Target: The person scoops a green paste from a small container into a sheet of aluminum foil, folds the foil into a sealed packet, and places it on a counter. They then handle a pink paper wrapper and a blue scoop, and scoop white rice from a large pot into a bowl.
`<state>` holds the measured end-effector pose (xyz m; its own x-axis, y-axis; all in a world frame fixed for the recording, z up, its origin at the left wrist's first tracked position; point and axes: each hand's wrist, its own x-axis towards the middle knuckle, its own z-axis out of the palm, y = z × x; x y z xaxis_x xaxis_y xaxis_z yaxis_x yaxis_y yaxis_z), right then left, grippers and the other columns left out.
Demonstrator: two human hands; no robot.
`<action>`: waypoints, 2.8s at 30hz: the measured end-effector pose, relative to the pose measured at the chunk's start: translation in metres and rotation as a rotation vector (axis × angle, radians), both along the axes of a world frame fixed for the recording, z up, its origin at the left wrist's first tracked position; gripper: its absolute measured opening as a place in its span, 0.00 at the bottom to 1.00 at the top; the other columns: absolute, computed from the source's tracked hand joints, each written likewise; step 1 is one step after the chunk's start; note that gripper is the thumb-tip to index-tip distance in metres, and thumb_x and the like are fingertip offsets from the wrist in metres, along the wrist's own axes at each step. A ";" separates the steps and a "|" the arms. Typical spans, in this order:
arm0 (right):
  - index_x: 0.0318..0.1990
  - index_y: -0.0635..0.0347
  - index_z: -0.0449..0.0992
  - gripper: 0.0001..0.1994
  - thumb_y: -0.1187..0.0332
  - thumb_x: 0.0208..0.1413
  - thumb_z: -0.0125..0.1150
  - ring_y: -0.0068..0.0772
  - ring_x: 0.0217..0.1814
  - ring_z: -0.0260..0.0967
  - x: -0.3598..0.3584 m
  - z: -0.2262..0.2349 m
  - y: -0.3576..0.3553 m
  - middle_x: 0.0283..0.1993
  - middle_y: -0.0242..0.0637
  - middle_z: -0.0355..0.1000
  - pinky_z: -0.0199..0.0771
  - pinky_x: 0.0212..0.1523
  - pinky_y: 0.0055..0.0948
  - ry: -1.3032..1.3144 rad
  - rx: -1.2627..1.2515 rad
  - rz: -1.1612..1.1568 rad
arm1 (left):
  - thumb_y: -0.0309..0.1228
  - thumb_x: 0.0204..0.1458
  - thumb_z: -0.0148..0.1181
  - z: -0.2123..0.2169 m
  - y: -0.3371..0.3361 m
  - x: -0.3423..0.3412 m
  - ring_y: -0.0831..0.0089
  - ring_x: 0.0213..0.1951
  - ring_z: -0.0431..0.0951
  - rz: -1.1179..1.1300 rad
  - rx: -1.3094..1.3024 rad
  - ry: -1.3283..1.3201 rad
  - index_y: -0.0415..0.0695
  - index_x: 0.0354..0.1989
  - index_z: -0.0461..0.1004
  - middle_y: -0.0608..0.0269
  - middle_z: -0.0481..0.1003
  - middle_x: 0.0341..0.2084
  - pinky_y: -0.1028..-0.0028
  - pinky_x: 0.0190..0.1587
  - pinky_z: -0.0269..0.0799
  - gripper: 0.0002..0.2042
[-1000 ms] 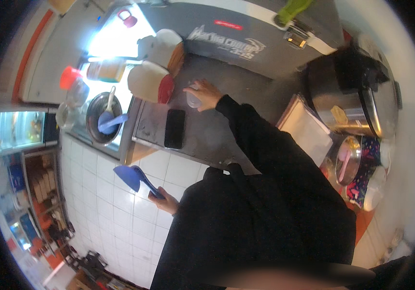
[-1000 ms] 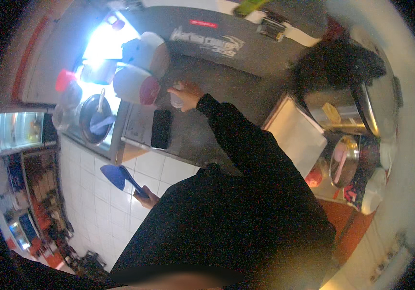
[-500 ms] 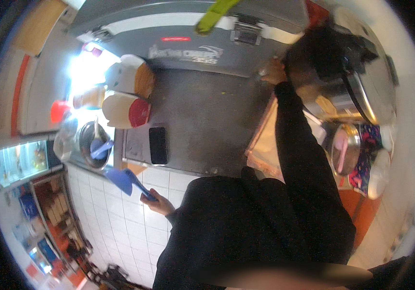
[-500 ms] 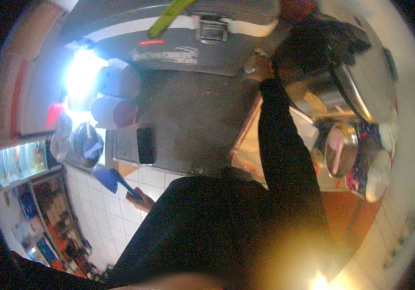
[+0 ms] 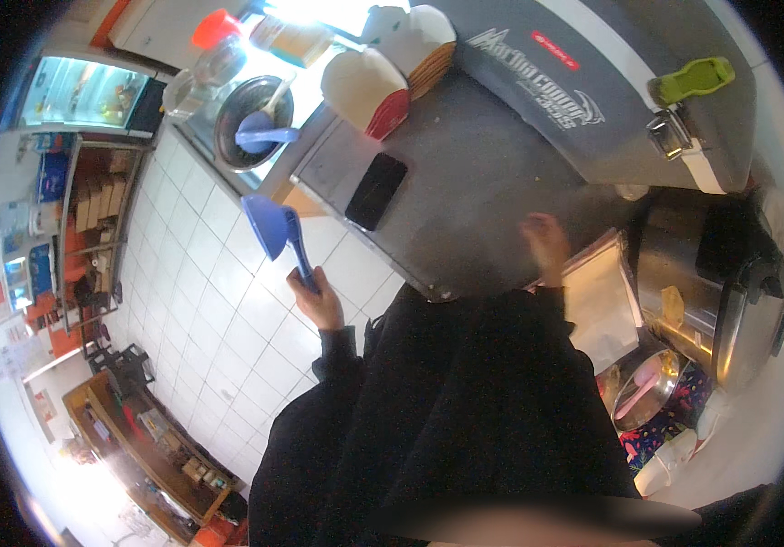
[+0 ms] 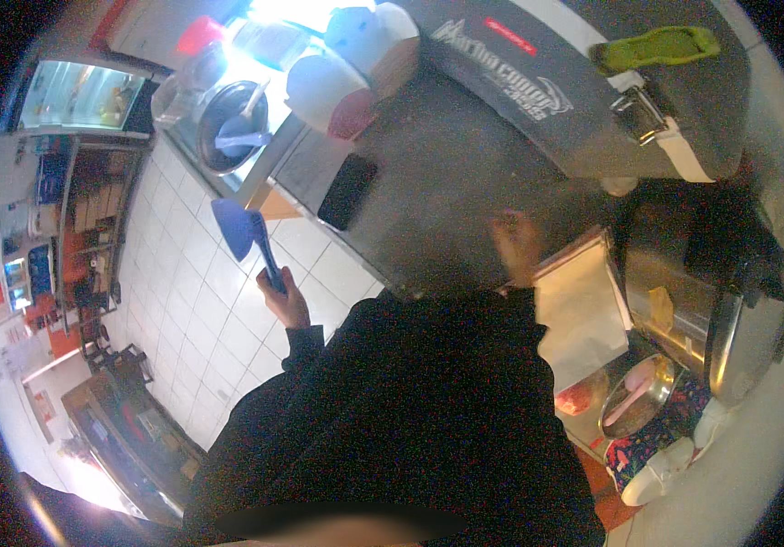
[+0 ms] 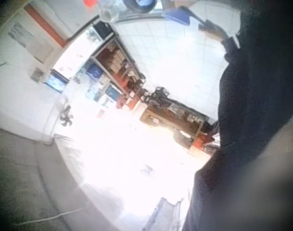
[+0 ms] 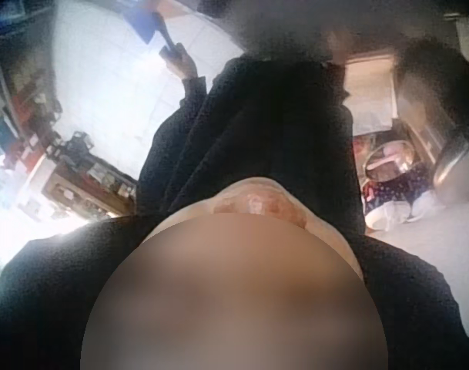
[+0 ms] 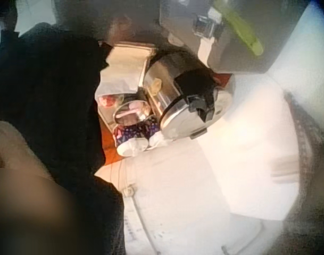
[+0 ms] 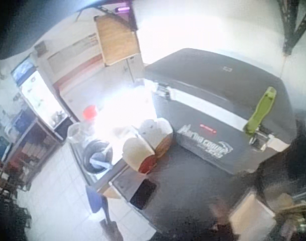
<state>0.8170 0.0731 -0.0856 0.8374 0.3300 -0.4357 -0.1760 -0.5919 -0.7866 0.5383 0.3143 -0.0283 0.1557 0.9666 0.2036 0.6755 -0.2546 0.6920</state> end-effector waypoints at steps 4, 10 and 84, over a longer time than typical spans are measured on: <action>0.52 0.60 0.54 0.33 0.61 0.40 0.64 0.34 0.45 0.62 -0.084 0.015 0.129 0.48 0.47 0.60 0.67 0.38 0.30 0.341 0.335 0.148 | 0.30 0.47 0.54 0.001 -0.005 -0.018 0.73 0.19 0.63 0.030 -0.031 -0.117 0.39 0.35 0.61 0.61 0.63 0.17 0.74 0.23 0.59 0.12; 0.55 0.53 0.47 0.43 0.52 0.32 0.67 0.42 0.54 0.52 -0.126 -0.009 0.262 0.51 0.55 0.52 0.57 0.49 0.41 -0.118 -0.163 -0.062 | 0.28 0.47 0.53 -0.003 -0.019 -0.073 0.76 0.21 0.63 0.175 -0.052 -0.246 0.36 0.36 0.61 0.62 0.64 0.20 0.76 0.25 0.61 0.11; 0.47 0.61 0.67 0.17 0.60 0.55 0.42 0.33 0.55 0.59 -0.100 -0.047 0.183 0.49 0.40 0.66 0.57 0.52 0.27 -0.136 0.572 0.750 | 0.28 0.47 0.51 0.008 -0.136 -0.143 0.82 0.20 0.59 0.189 -0.176 -0.185 0.38 0.35 0.62 0.69 0.61 0.18 0.80 0.21 0.55 0.09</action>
<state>0.7166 0.2564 -0.1323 0.3524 0.9348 0.0438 0.2076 -0.0324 -0.9777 0.3949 0.1780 -0.0198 -0.0541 0.9978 0.0391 0.5578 -0.0022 0.8299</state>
